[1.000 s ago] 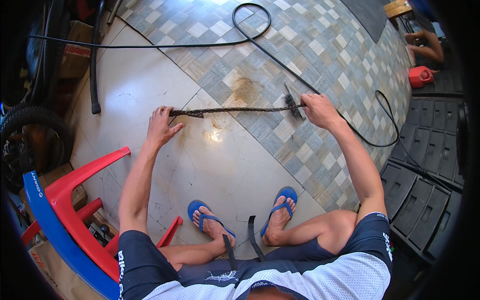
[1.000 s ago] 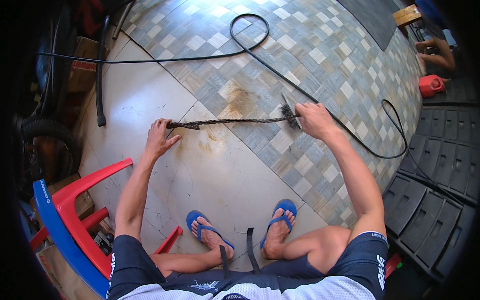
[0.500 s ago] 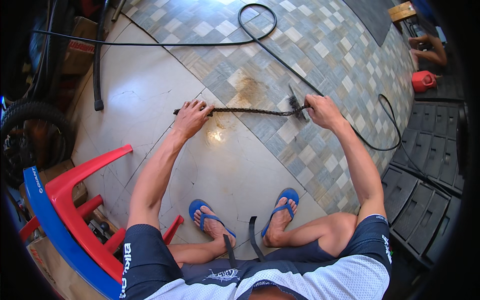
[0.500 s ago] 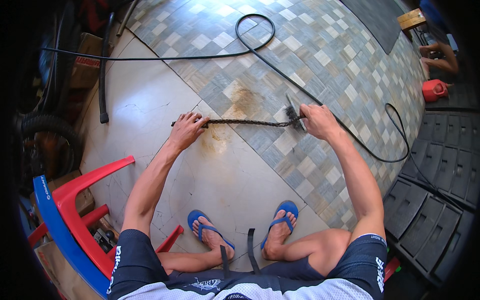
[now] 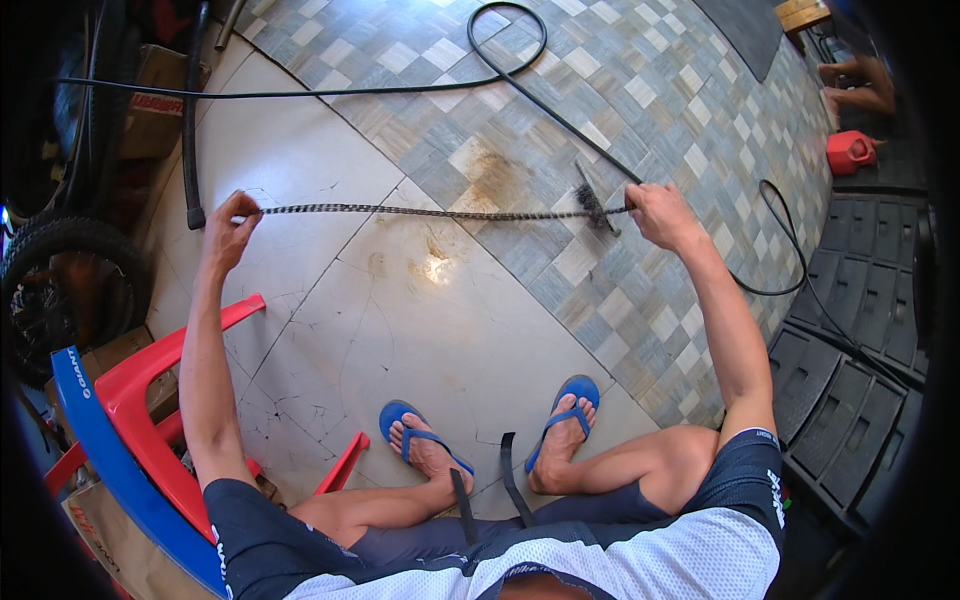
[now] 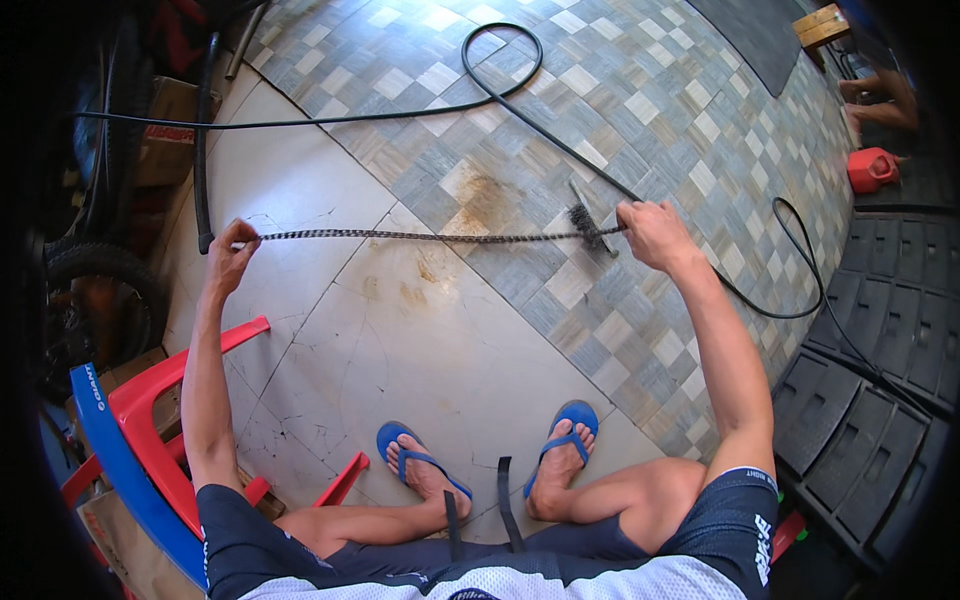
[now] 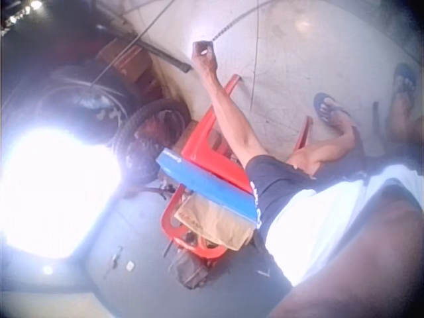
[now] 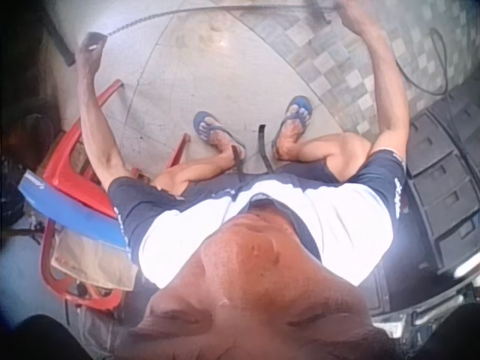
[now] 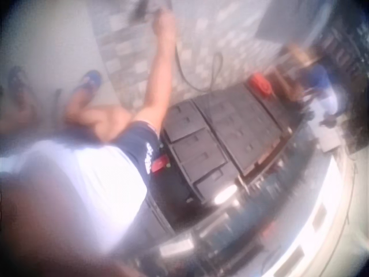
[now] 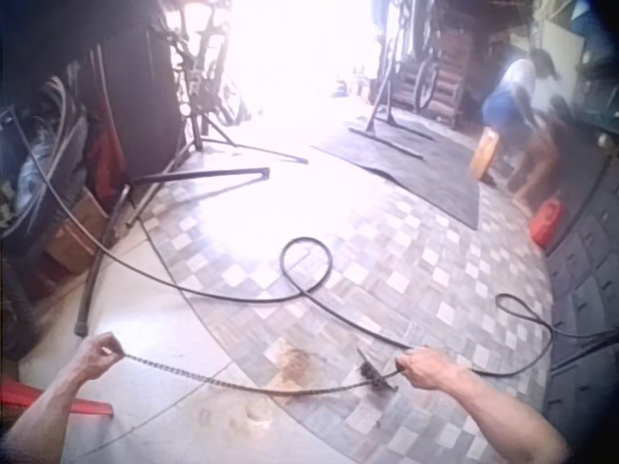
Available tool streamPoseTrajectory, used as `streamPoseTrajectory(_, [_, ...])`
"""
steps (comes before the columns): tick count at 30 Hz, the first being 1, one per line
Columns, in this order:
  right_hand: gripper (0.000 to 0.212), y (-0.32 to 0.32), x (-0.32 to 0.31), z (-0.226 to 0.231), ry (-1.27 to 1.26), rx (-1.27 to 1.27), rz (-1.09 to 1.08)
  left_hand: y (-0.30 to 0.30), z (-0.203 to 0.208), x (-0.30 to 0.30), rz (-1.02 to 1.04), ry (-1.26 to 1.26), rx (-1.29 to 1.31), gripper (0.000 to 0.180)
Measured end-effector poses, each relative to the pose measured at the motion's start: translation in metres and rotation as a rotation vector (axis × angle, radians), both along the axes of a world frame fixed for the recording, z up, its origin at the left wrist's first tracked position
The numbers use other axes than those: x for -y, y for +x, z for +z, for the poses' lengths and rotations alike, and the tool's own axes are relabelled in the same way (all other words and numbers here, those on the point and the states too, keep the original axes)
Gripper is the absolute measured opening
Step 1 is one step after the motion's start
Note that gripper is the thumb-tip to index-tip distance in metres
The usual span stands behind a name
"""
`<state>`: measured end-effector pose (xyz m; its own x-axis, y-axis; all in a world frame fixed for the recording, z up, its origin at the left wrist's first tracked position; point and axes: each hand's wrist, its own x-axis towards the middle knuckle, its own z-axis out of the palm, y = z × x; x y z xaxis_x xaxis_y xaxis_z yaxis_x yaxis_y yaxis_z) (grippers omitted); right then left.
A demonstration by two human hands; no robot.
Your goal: The person scrubs a bicycle chain with a wire brush while seated on the floor, repeatedly brushing along its length and occasionally lifting it to inspect the links. The chain remains on the tiled floor during the process.
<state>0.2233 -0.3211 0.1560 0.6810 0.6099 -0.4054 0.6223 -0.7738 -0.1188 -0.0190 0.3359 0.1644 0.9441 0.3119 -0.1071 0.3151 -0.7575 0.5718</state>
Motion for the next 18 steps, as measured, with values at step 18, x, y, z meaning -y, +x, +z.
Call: streamPoseTrajectory(18, [0.009, -0.065, 0.002, -0.064, 0.145, 0.113, 0.211, -0.073, -0.066, 0.012, -0.070, 0.533, -0.232, 0.018])
